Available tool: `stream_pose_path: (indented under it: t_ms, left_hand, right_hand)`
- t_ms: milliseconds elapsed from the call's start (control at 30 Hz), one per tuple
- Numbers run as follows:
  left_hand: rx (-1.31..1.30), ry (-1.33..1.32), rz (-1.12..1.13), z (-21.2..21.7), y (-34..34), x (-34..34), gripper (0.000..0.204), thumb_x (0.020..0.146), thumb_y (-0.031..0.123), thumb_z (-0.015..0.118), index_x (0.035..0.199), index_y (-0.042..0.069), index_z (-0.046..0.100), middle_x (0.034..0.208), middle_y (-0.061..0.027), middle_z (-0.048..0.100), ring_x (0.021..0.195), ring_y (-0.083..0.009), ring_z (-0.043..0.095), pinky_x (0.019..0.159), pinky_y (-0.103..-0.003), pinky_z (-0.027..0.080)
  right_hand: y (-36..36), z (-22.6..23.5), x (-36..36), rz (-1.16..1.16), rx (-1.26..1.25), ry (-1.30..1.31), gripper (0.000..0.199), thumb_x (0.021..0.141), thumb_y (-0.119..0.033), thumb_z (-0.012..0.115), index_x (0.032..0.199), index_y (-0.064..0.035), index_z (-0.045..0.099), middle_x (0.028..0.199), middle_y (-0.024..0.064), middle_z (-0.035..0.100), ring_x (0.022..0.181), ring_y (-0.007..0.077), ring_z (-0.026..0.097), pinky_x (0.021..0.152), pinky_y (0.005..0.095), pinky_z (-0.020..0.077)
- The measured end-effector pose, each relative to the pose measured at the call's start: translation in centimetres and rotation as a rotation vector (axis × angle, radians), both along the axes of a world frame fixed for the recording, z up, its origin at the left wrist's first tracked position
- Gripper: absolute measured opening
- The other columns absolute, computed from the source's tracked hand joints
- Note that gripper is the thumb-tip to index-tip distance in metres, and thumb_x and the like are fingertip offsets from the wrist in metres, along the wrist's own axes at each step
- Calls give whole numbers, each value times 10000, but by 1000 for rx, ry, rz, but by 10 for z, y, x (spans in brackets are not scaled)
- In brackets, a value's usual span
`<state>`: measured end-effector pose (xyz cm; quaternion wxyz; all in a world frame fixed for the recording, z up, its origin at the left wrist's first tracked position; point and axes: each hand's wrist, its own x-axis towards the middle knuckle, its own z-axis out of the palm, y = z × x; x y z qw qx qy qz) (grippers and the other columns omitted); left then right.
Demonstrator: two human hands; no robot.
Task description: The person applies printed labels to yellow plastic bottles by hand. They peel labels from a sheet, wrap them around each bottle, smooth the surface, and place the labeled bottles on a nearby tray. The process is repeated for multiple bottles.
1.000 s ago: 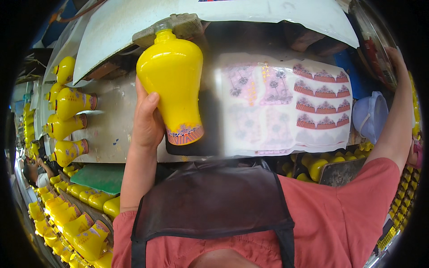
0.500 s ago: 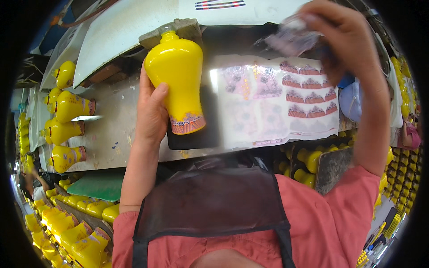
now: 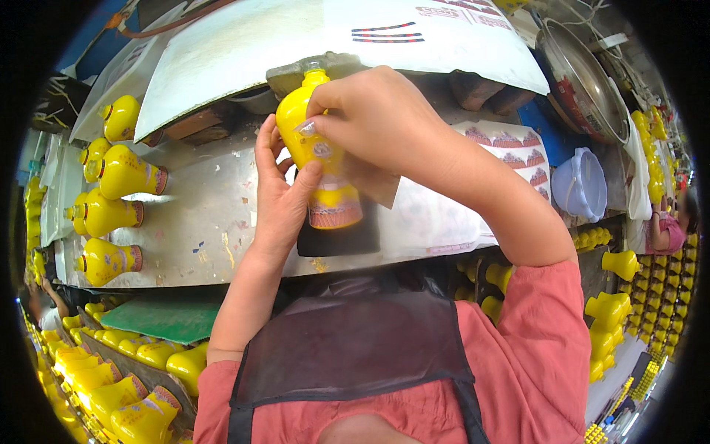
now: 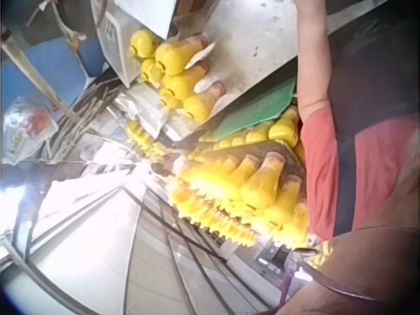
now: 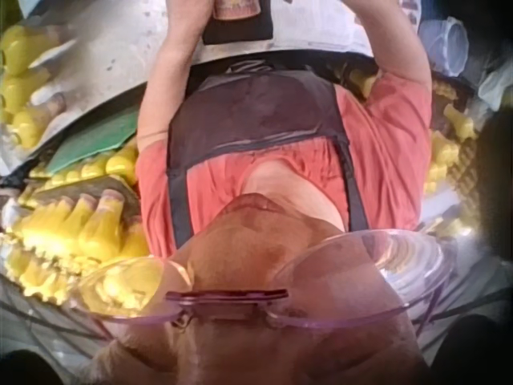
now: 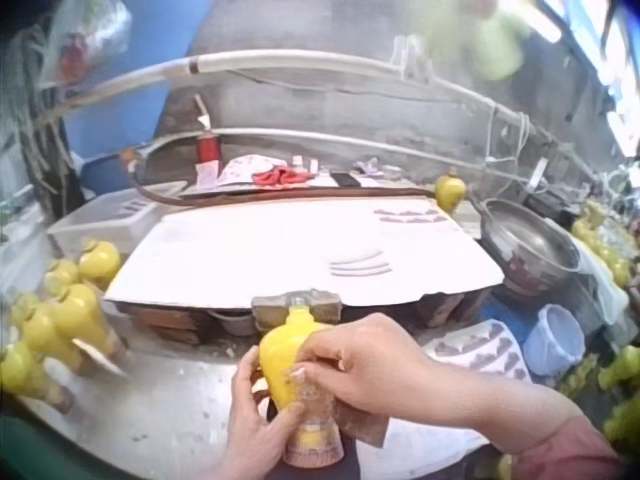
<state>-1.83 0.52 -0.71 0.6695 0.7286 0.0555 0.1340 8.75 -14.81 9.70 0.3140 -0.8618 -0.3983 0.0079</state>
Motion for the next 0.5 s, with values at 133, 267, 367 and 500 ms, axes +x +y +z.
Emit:
stream_pose_path:
  t_ms: [133,267,367,500]
  left_hand:
    - [-38,-21,27,-14,-6,1,900,874,212,706,1565,19,162,1468,-238,329,1351,-356,407,1127,-455,361]
    - [74,-89,33,-20,-7,2,885,908,276,664,1564,-6,142,1483,-251,320,1355,-368,403,1140,-458,342]
    - [-1,-120,16,-19,-4,1,893,918,321,651,1568,-6,133,1485,-246,320,1358,-364,403,1142,-457,340]
    - [-196,-148,-26,-15,-4,-1,925,907,360,670,1567,-8,137,1473,-236,333,1364,-349,403,1144,-462,340]
  right_hand:
    - [6,6,3,-62,-74,-123,220,835,-248,692,923,-56,755,800,171,714,717,333,702,679,389,560]
    - [17,10,26,-166,-68,-130,270,849,-279,687,917,-23,741,793,170,719,717,310,716,689,385,566]
    - [15,13,32,-220,24,-33,333,868,-336,680,906,-9,732,792,177,719,722,307,720,709,391,571]
    - [12,11,16,-149,-63,-157,492,802,-473,713,903,9,711,815,193,710,769,353,702,729,429,556]
